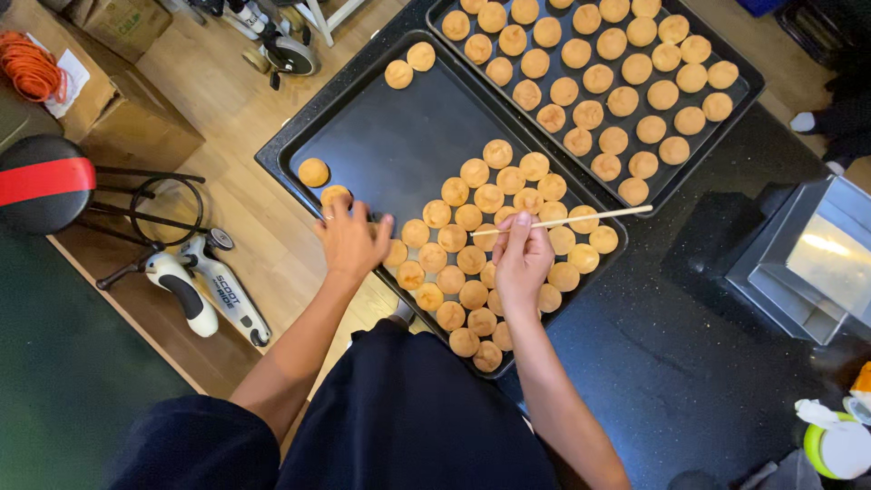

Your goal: The person uses a wooden skewer to poke holes in small round cakes arranged on baking trays. They pick up each cake, insert the skewer into the center, and place it back on the tray, repeating this process for multiple items.

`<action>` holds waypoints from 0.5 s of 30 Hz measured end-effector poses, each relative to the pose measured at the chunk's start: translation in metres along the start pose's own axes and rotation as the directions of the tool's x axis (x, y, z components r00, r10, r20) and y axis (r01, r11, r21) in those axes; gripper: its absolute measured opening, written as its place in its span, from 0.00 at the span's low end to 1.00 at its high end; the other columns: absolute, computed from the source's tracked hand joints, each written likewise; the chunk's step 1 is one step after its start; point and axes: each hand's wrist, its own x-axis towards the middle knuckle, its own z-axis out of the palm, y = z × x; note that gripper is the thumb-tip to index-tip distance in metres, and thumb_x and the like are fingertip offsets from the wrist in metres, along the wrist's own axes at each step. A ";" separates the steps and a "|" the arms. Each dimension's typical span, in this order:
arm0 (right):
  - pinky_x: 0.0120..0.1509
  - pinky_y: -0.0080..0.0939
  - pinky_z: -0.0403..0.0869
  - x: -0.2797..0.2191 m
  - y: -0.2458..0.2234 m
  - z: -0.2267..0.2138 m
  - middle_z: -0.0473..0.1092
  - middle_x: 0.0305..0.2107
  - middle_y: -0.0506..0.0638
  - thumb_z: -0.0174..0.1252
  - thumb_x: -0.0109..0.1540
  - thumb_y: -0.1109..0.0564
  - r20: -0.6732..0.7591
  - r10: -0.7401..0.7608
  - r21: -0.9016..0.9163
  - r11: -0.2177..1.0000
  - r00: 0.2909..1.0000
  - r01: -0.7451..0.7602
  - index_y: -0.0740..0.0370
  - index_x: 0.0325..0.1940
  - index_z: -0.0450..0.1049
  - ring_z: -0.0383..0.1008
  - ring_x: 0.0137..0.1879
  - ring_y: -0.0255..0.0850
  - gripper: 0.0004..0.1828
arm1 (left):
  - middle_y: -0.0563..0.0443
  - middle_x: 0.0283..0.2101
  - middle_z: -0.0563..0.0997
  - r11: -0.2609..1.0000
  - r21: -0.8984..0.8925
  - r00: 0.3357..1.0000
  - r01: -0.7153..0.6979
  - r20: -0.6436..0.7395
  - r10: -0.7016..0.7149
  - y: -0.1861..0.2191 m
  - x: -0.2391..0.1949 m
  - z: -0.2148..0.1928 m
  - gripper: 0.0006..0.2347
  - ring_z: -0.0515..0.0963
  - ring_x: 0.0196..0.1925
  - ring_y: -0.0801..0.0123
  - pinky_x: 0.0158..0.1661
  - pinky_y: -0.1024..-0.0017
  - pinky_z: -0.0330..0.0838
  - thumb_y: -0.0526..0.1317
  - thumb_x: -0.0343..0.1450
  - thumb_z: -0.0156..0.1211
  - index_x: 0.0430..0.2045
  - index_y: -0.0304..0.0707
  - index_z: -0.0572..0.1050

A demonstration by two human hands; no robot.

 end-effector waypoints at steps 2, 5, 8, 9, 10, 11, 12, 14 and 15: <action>0.24 0.28 0.59 0.003 -0.001 0.002 0.62 0.19 0.42 0.44 0.75 0.50 0.000 0.003 0.005 1.000 1.000 -0.003 0.60 0.35 0.69 0.59 0.21 0.26 0.18 | 0.38 0.52 0.73 0.998 0.022 0.991 0.056 -0.125 -0.053 -0.008 0.010 0.000 0.15 0.69 0.54 0.45 0.49 0.48 0.59 0.48 0.67 0.66 0.40 0.38 0.75; 0.25 0.28 0.58 0.002 -0.003 0.003 0.61 0.19 0.41 0.44 0.75 0.50 0.011 0.015 0.033 0.999 1.000 -0.016 0.60 0.35 0.69 0.58 0.21 0.26 0.18 | 0.38 0.50 0.74 0.988 0.129 0.992 0.081 -0.108 -0.067 -0.027 0.034 0.006 0.17 0.71 0.52 0.44 0.51 0.49 0.59 0.47 0.68 0.65 0.44 0.36 0.74; 0.25 0.28 0.57 0.004 -0.006 0.009 0.60 0.19 0.41 0.44 0.75 0.50 0.044 -0.001 0.052 0.999 0.999 -0.001 0.61 0.35 0.69 0.56 0.21 0.25 0.18 | 0.39 0.43 0.76 0.988 0.150 0.995 0.026 -0.104 -0.010 -0.035 0.052 0.013 0.16 0.74 0.44 0.47 0.46 0.49 0.62 0.47 0.67 0.65 0.42 0.35 0.74; 0.24 0.27 0.57 0.005 -0.008 0.010 0.60 0.18 0.41 0.44 0.75 0.50 0.060 -0.018 0.028 0.999 0.998 0.016 0.61 0.35 0.69 0.56 0.21 0.25 0.18 | 0.40 0.40 0.77 0.991 0.132 0.992 -0.002 -0.123 0.018 -0.032 0.058 0.014 0.15 0.75 0.40 0.49 0.43 0.50 0.63 0.47 0.67 0.64 0.40 0.36 0.75; 0.24 0.27 0.56 0.004 -0.011 0.011 0.60 0.18 0.41 0.44 0.75 0.50 0.072 -0.033 0.003 0.999 0.997 0.033 0.61 0.35 0.69 0.56 0.21 0.25 0.19 | 0.42 0.36 0.78 0.985 -0.150 0.994 0.090 -0.041 -0.097 -0.026 0.062 0.014 0.14 0.77 0.38 0.54 0.42 0.56 0.66 0.47 0.70 0.58 0.40 0.35 0.74; 0.23 0.27 0.56 0.005 -0.013 0.014 0.60 0.18 0.40 0.44 0.74 0.50 0.079 -0.029 0.002 1.000 0.996 0.029 0.61 0.35 0.70 0.56 0.21 0.25 0.18 | 0.44 0.32 0.79 0.891 -0.409 0.981 0.196 0.074 -0.182 -0.017 0.065 0.012 0.13 0.78 0.35 0.59 0.40 0.62 0.68 0.47 0.74 0.52 0.40 0.35 0.73; 0.23 0.28 0.56 0.007 -0.016 0.016 0.60 0.18 0.40 0.45 0.74 0.51 0.085 -0.025 -0.001 1.000 0.996 0.025 0.62 0.36 0.70 0.56 0.21 0.25 0.18 | 0.46 0.29 0.79 0.719 -0.623 0.951 0.309 0.210 -0.227 -0.005 0.067 0.010 0.14 0.79 0.33 0.64 0.39 0.68 0.71 0.47 0.77 0.46 0.40 0.34 0.71; 0.24 0.28 0.56 0.009 -0.025 0.020 0.60 0.19 0.41 0.45 0.74 0.52 0.104 -0.063 -0.010 0.998 0.993 0.065 0.63 0.36 0.71 0.56 0.22 0.25 0.17 | 0.49 0.25 0.75 0.201 -0.874 0.897 0.442 0.428 -0.110 0.024 0.068 0.002 0.19 0.72 0.26 0.68 0.29 0.71 0.66 0.50 0.79 0.38 0.38 0.34 0.74; 0.26 0.28 0.56 0.009 -0.031 0.021 0.61 0.20 0.41 0.46 0.74 0.52 0.118 -0.105 -0.016 0.994 0.987 0.108 0.64 0.37 0.71 0.56 0.23 0.25 0.17 | 0.50 0.24 0.73 -0.093 -0.863 0.866 0.497 0.500 -0.008 0.041 0.066 -0.003 0.22 0.68 0.22 0.70 0.24 0.72 0.63 0.51 0.80 0.33 0.36 0.35 0.76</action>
